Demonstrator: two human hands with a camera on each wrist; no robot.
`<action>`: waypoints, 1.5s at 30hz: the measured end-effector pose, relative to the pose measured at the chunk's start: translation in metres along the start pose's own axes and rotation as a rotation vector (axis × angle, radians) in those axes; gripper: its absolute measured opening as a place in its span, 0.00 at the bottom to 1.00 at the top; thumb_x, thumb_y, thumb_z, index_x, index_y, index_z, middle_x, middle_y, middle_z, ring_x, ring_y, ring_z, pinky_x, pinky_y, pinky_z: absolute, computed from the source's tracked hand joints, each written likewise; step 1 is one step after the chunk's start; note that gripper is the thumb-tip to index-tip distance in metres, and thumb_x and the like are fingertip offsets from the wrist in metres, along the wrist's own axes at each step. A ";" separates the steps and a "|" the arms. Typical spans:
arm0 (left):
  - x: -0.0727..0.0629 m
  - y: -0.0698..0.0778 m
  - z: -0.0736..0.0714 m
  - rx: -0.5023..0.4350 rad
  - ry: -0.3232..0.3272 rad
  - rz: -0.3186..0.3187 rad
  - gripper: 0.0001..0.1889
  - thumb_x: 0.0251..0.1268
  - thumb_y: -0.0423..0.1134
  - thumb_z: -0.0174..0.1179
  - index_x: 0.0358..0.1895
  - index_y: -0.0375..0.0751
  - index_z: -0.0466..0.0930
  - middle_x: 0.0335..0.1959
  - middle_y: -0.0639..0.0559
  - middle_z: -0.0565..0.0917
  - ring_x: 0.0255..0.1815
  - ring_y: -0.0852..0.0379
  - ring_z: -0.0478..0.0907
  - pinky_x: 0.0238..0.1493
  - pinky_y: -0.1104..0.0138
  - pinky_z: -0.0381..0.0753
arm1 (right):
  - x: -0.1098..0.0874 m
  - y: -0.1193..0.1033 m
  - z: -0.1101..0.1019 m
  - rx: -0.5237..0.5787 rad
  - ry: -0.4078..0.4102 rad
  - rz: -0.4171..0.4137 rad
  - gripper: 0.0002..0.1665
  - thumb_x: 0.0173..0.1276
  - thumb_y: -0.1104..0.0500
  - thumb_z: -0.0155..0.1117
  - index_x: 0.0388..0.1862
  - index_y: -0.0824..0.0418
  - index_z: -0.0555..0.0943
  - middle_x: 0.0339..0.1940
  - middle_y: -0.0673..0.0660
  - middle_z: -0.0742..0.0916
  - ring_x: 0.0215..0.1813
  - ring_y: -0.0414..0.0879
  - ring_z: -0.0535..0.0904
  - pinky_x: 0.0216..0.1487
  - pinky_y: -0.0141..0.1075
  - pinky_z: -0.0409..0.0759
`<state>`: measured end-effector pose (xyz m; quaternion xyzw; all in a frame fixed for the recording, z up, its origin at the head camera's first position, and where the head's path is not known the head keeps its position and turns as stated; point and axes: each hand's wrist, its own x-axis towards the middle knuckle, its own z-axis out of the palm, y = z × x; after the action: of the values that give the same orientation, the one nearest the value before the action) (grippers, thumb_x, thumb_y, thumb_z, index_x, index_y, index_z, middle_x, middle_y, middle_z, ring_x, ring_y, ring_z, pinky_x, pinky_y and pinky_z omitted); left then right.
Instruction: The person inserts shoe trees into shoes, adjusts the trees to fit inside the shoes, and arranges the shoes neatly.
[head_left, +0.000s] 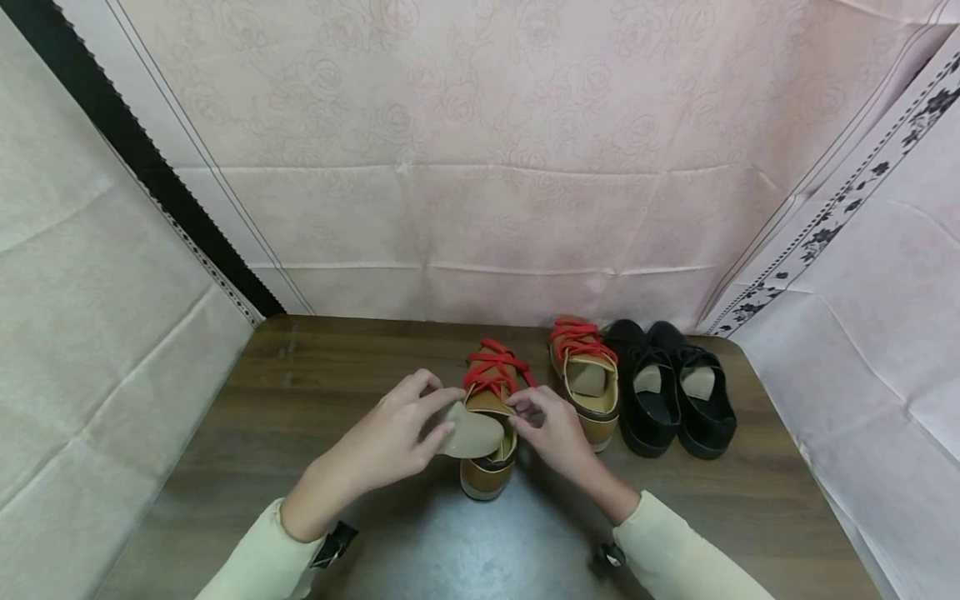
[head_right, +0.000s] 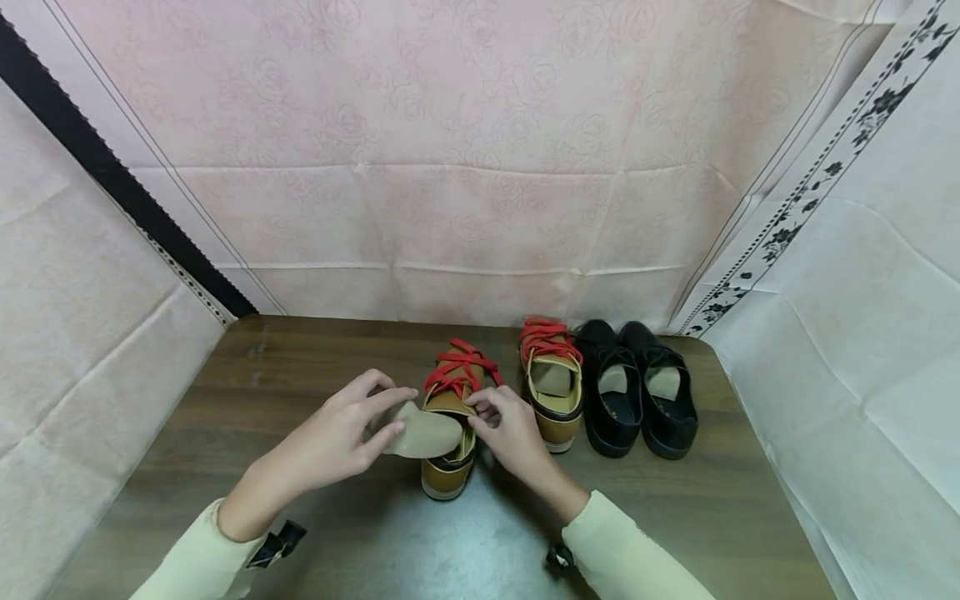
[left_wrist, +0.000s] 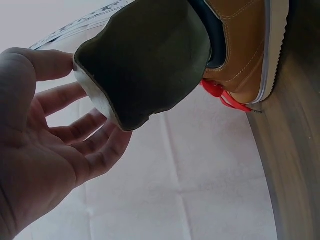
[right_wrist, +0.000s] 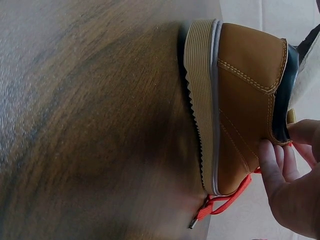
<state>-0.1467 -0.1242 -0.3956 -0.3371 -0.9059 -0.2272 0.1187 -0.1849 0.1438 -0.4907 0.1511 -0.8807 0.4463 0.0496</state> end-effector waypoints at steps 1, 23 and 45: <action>0.000 0.000 0.001 -0.004 -0.001 0.001 0.19 0.69 0.41 0.68 0.61 0.42 0.84 0.48 0.50 0.78 0.42 0.60 0.74 0.41 0.68 0.81 | 0.000 0.000 0.000 0.000 0.001 0.000 0.14 0.64 0.64 0.77 0.46 0.50 0.87 0.39 0.48 0.84 0.41 0.39 0.82 0.43 0.32 0.84; 0.005 0.001 0.020 -0.101 -0.047 0.027 0.22 0.66 0.45 0.72 0.61 0.43 0.84 0.47 0.53 0.77 0.41 0.62 0.75 0.39 0.70 0.80 | 0.000 0.000 -0.001 -0.019 0.005 -0.020 0.13 0.65 0.63 0.76 0.46 0.50 0.87 0.39 0.48 0.84 0.41 0.39 0.83 0.44 0.32 0.84; 0.009 0.002 0.033 -0.088 -0.071 -0.014 0.24 0.67 0.49 0.70 0.63 0.45 0.83 0.49 0.51 0.79 0.45 0.59 0.75 0.43 0.66 0.81 | 0.000 0.001 0.001 0.006 0.011 -0.019 0.13 0.65 0.63 0.76 0.45 0.48 0.87 0.39 0.47 0.85 0.40 0.38 0.83 0.44 0.34 0.85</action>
<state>-0.1540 -0.1016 -0.4205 -0.3435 -0.9010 -0.2554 0.0702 -0.1849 0.1438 -0.4915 0.1574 -0.8776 0.4491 0.0581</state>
